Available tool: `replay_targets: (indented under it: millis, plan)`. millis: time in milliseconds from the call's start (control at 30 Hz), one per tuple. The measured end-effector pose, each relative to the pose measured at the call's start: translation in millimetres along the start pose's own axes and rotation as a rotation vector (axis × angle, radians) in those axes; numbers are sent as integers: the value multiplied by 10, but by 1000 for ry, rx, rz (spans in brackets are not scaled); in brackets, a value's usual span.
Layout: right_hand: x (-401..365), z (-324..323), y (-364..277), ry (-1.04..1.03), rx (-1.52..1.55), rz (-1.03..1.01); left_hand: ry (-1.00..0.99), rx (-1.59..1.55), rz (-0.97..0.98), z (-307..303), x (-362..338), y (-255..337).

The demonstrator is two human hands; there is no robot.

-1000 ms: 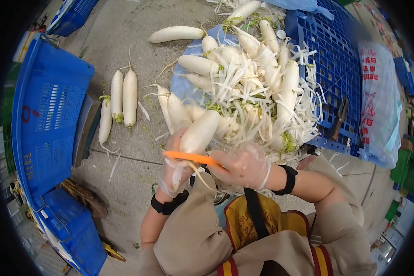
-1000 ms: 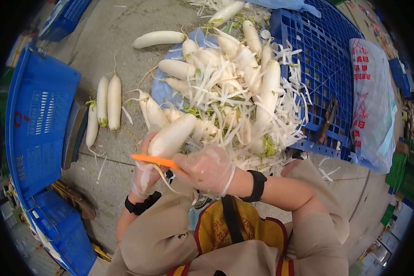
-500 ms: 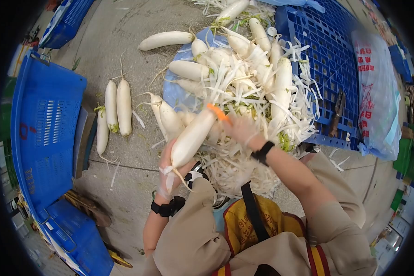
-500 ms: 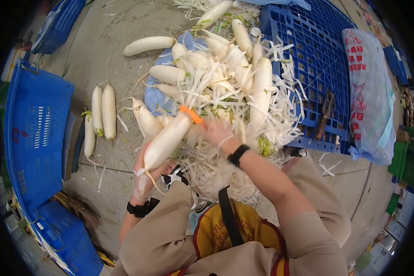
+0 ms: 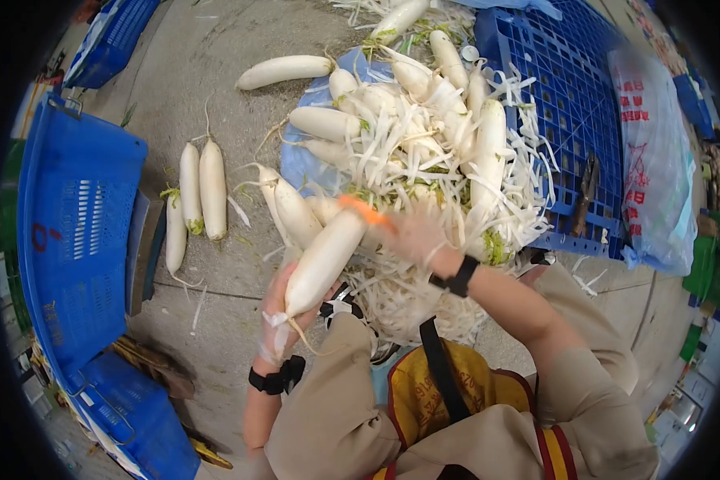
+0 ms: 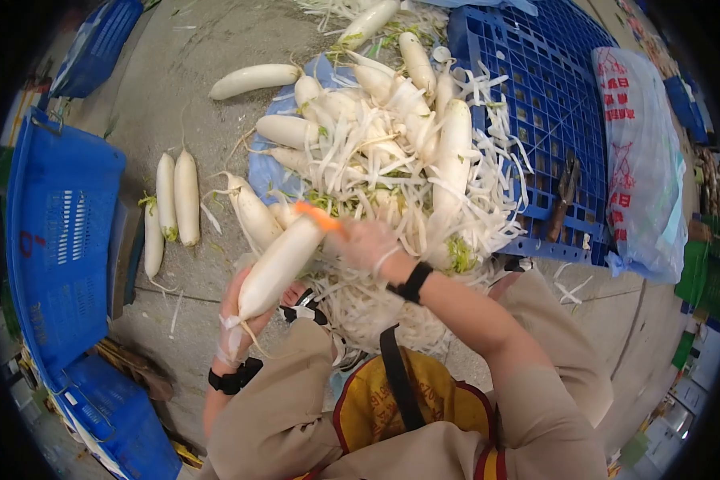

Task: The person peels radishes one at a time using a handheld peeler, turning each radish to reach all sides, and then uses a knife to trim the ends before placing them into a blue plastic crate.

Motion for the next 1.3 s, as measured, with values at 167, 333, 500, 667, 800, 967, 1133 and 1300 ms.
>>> replay_targets:
  millis: [167, 333, 500, 667, 800, 967, 1133, 1300]
  plan:
    - [-60, 167, -108, -40, 135, 20, -5, 166, 140, -41, -51, 18]
    - [34, 75, 186, -80, 62, 102, -42, 133, 158, -47, 4, 55]
    - [75, 279, 240, -59, 199, -32, -94, 226, 247, -57, -21, 110]
    - [-4, 55, 38, 86, 335, 19, -209, 285, 227, -11, 57, 209]
    - [83, 311, -51, 207, 564, -8, -252, 297, 274, 59, 151, 417]
    - [179, 335, -57, 159, 526, 21, 14, -377, -92, 103, 177, 194]
    - [61, -38, -416, 171, 273, -110, 66, -475, -247, 107, 223, 153]
    - [-796, -529, -1431, 322, 158, -673, 145, -227, 20, 160, 277, 188]
Point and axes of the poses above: each hand's wrist, its own x-axis towards the middle knuckle, its own z-axis out of the palm, y = z × x, the point moved 9 cm from there along x, towards the middle knuckle, and after that the axes turned 11 degrees about -z, right-handed, at the moved point
